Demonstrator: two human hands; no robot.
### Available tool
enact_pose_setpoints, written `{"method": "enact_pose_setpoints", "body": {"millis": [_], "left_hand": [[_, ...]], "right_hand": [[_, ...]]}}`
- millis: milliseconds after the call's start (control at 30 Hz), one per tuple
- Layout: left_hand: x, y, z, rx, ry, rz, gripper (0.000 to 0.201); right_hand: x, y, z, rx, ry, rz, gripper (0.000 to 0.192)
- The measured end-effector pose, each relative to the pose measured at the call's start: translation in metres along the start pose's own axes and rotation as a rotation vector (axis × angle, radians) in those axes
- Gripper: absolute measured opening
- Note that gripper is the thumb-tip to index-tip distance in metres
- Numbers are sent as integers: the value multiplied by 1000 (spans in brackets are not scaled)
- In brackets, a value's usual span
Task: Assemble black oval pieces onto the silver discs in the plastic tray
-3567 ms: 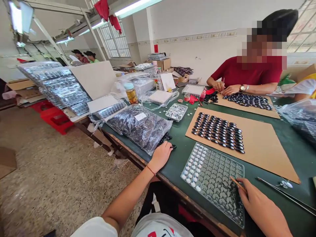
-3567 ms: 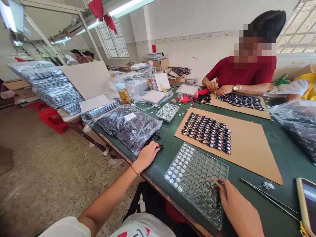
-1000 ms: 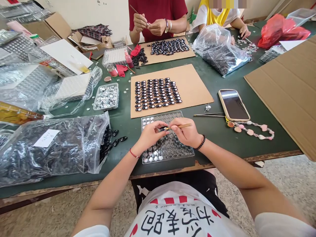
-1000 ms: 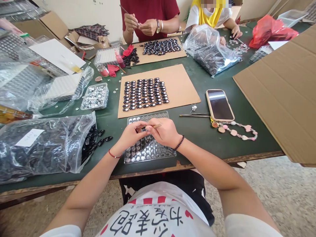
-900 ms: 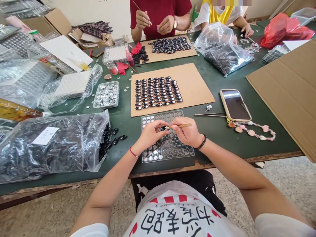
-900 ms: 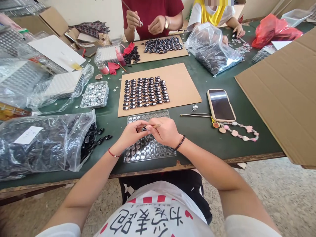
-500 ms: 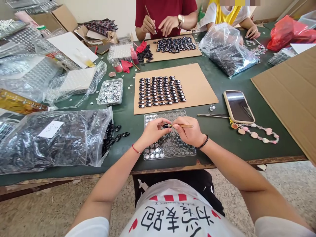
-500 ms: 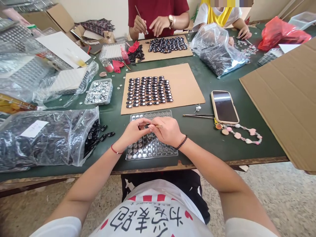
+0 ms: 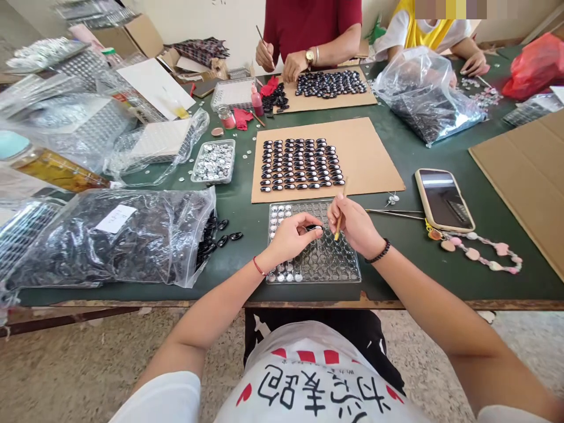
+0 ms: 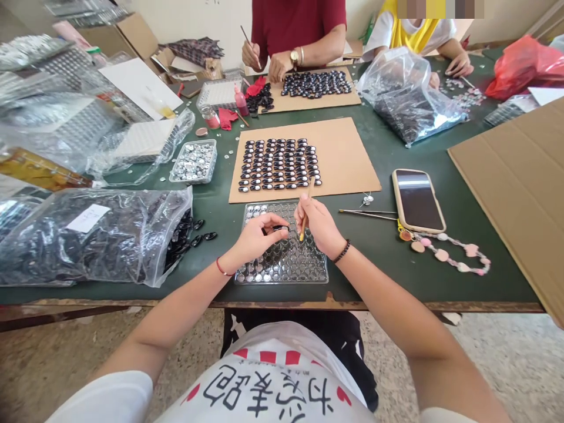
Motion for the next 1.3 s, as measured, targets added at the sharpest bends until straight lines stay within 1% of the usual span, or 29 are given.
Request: {"method": "enact_pose_setpoints", "body": {"millis": [67, 133, 167, 267, 333, 433, 500, 533, 600, 667, 700, 733, 767, 800, 900, 1000, 1067, 1133, 1300], "left_hand": [[1, 2, -2, -37, 7, 7, 26], [2, 4, -3, -65, 9, 11, 26], [1, 6, -3, -70, 5, 17, 26], [-1, 9, 0, -50, -17, 60, 24], [-3, 10, -1, -50, -12, 88, 22], [-2, 12, -6, -140, 44, 81, 26], [-1, 23, -10, -339, 101, 87, 29], [0, 33, -13, -507, 132, 116, 28], [-2, 56, -23, -938, 205, 207, 17], [-7, 70, -32, -1321, 282, 292, 5], [-9, 73, -34, -1437, 315, 311, 4], [-10, 72, -35, -1499, 350, 315, 4], [-11, 70, -35, -1515, 378, 305, 5], [-12, 66, -35, -1504, 401, 285, 8], [-12, 52, -37, -1442, 465, 231, 23], [-13, 49, -44, -1419, 504, 279, 33], [-13, 52, -47, -1413, 504, 311, 36], [-13, 54, -47, -1412, 501, 306, 37], [-11, 53, -46, -1392, 490, 294, 41]], "right_hand": [[0, 1, 2, -23, -32, 1, 44], [-1, 5, 0, -166, -24, 4, 39], [-1, 4, -1, -266, -11, -17, 34], [-1, -7, -1, -515, 35, -158, 23], [-2, -14, 4, -574, 25, -235, 21], [-2, -17, 9, -561, -25, -275, 19], [1, -12, 6, -552, -34, -248, 20], [6, -5, 2, -560, -23, -207, 22], [21, 13, -10, -594, 20, -99, 24], [46, 34, -24, -654, 81, 1, 24], [62, 44, -30, -694, 114, 40, 23], [80, 54, -36, -749, 140, 75, 20], [99, 63, -40, -806, 167, 112, 18], [119, 73, -41, -858, 163, 144, 16], [176, 101, -31, -931, 110, 231, 16], [214, 121, -13, -1014, 29, 290, 13], [227, 130, 0, -1062, -21, 302, 13], [234, 136, 11, -1098, -57, 297, 14], [237, 139, 25, -1137, -85, 257, 12]]}}
Point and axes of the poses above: each hand's wrist, its own x-axis towards the middle knuckle, its own y-axis out of the back of the hand, z = x × y, the point moved 10 cm from there along x, towards the middle knuckle, and after that the axes turned 9 degrees about y, right-handed, at the moved point
